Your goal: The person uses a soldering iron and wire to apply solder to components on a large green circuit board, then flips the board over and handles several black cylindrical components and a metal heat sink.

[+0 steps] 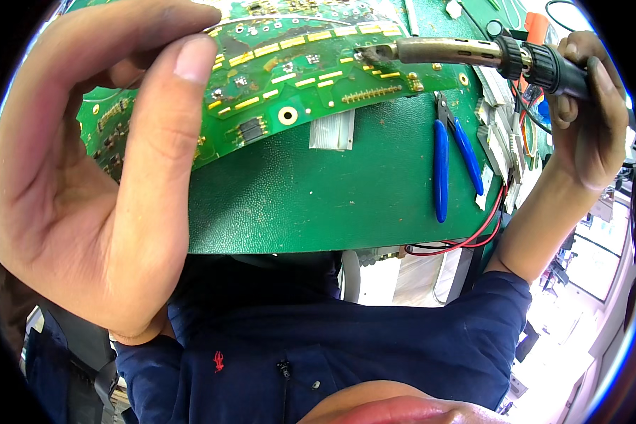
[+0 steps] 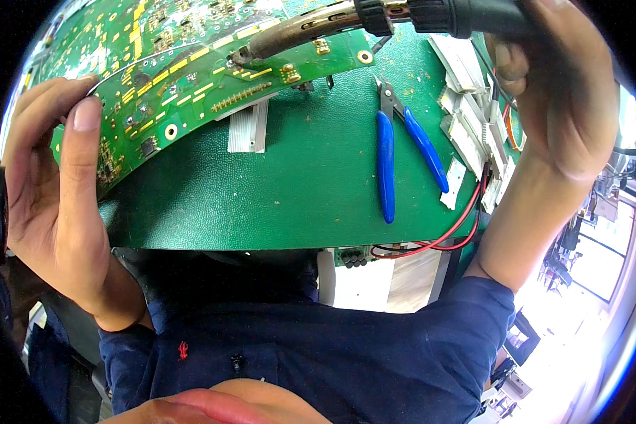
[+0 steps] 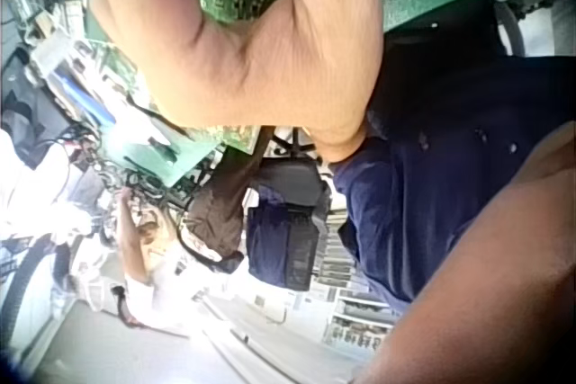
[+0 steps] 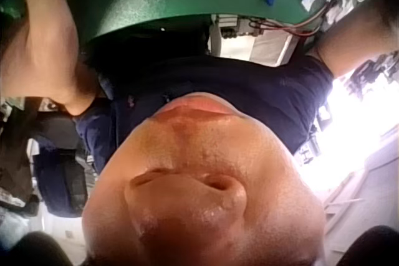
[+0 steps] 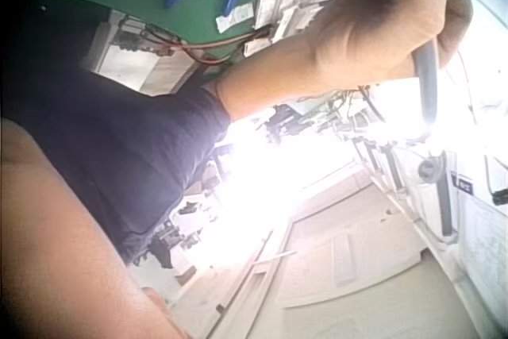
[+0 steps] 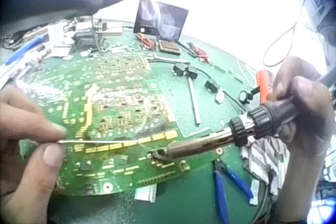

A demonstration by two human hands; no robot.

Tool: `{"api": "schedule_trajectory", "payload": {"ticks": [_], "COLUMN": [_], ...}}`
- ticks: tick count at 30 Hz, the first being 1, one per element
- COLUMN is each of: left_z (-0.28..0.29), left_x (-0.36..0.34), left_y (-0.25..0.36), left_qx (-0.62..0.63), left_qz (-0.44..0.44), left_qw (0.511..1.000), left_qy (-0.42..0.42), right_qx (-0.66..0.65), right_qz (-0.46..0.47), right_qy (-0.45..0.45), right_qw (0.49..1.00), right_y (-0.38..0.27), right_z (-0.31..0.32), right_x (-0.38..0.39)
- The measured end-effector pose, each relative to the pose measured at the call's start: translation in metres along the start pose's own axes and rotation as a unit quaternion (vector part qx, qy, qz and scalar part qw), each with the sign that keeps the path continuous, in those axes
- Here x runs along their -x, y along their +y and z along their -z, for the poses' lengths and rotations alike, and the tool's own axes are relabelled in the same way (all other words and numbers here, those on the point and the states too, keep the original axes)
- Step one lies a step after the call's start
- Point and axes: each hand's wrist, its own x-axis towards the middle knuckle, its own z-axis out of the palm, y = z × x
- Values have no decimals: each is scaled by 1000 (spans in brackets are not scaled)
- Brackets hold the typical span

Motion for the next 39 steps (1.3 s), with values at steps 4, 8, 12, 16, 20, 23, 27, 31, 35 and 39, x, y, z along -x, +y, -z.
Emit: {"api": "schedule_trajectory", "payload": {"ticks": [4, 8, 12, 16, 20, 23, 27, 31, 35, 39], "left_z": [-1, 0, 2, 1, 3, 5, 4, 5, 4, 5], "left_x": [0, -1, -2, -1, -3, -3, -3, -3, -3, -2], "left_y": [0, 1, 1, 1, 0, -1, -4, -5, -6, -6], "left_qx": [5, 8, 8, 13, -6, -1, 13, 21, 25, 20], "left_qz": [-4, -3, -3, 3, -19, -24, -35, -31, -30, -34], "left_qw": [1000, 1000, 1000, 1000, 999, 999, 999, 998, 998, 998], "left_qy": [2, -8, -19, -18, -36, -43, -40, -41, -39, -44], "right_qx": [0, 69, 61, 114, 124, 76, -8, 26, 6, 12], "right_qz": [-9, 21, 27, 61, 58, 10, -36, -29, -44, -42], "right_qy": [-8, 42, 6, -7, -11, 16, -11, 53, 4, 8], "right_qw": [1000, 996, 998, 992, 990, 997, 999, 998, 999, 999], "right_y": [-1, -3, -6, -8, -9, -10, -10, -11, -13, -12], "right_z": [2, -8, -6, -5, -5, -6, -5, -19, -12, -11], "right_x": [3, 5, 5, 7, 7, 8, 5, 5, 4, 4]}}
